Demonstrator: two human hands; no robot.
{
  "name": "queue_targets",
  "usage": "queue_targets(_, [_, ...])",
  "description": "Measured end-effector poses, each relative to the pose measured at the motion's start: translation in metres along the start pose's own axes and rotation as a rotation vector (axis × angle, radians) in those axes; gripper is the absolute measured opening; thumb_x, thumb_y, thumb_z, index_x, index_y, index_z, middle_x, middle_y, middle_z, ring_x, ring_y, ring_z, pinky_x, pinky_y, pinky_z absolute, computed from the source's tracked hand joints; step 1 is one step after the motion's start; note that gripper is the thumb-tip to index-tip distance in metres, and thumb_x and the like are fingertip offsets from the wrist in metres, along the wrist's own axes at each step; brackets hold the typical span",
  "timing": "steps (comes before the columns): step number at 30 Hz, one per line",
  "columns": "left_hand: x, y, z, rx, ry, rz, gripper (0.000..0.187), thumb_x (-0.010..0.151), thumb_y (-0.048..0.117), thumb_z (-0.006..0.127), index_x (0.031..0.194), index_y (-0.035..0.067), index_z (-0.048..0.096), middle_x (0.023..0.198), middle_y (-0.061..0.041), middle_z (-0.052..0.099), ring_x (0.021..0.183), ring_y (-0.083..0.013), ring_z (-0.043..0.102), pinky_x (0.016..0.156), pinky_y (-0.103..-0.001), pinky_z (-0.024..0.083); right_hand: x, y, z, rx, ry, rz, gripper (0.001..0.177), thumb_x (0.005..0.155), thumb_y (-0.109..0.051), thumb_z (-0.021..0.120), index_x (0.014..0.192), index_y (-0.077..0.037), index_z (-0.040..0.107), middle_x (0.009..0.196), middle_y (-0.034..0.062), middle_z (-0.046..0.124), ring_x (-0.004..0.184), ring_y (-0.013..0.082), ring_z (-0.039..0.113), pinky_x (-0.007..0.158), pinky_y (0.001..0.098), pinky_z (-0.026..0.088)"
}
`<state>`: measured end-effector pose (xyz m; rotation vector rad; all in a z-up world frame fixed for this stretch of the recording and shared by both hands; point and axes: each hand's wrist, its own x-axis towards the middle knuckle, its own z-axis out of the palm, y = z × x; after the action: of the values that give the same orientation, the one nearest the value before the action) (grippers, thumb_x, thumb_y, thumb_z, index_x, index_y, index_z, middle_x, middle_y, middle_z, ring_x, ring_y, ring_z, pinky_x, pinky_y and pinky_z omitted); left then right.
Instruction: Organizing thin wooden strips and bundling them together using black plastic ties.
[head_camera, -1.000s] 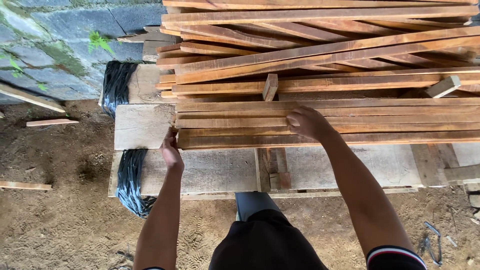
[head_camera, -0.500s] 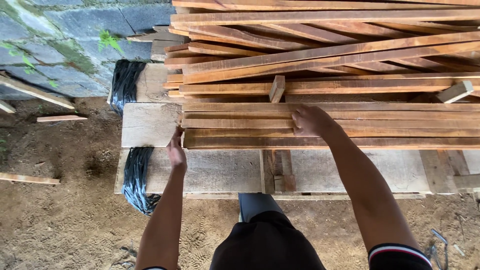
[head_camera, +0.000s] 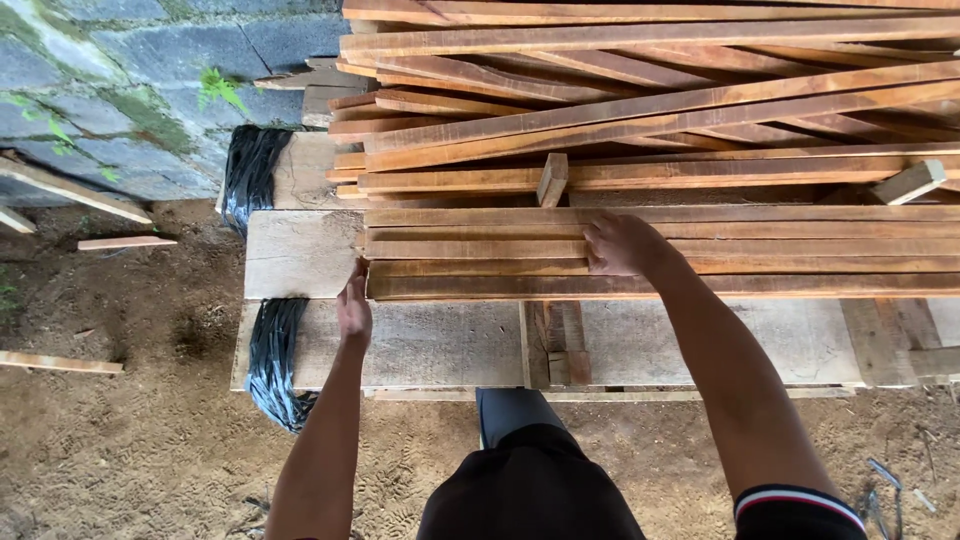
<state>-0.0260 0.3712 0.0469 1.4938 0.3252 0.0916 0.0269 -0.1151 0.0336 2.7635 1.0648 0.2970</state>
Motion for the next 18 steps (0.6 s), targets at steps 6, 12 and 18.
queue_targets(6, [0.054,-0.125,-0.034,0.235,0.019,-0.125,0.05,0.103,0.042,0.04,0.148,0.03,0.059,0.148,-0.007,0.058,0.141,-0.0306,0.049,0.122,-0.044,0.032,-0.022,0.014,-0.004,-0.065,-0.032,0.018,0.031,0.076,-0.037,0.063,0.088,-0.009,0.069,0.077,0.0066,0.063,0.078,0.0251,0.071,0.062,0.0358,0.061])
queue_targets(12, [0.023,-0.051,-0.009,0.254,0.035,-0.168,0.053,0.102,0.05,0.043,0.144,0.023,0.062,0.146,-0.017,0.058,0.14,-0.0375,0.048,0.121,-0.047,0.033,-0.019,0.013,-0.004,0.008,-0.028,0.029,0.033,0.076,-0.036,0.064,0.09,-0.007,0.07,0.08,0.0085,0.064,0.08,0.0268,0.071,0.065,0.0371,0.062])
queue_targets(18, [0.011,-0.022,0.002,0.244,0.055,-0.134,0.05,0.102,0.048,0.046,0.143,0.024,0.063,0.145,-0.011,0.06,0.139,-0.0322,0.051,0.12,-0.045,0.035,-0.005,-0.005,-0.039,0.06,0.003,0.016,0.036,0.074,-0.035,0.068,0.094,-0.005,0.07,0.083,0.0106,0.064,0.081,0.0291,0.071,0.065,0.039,0.062])
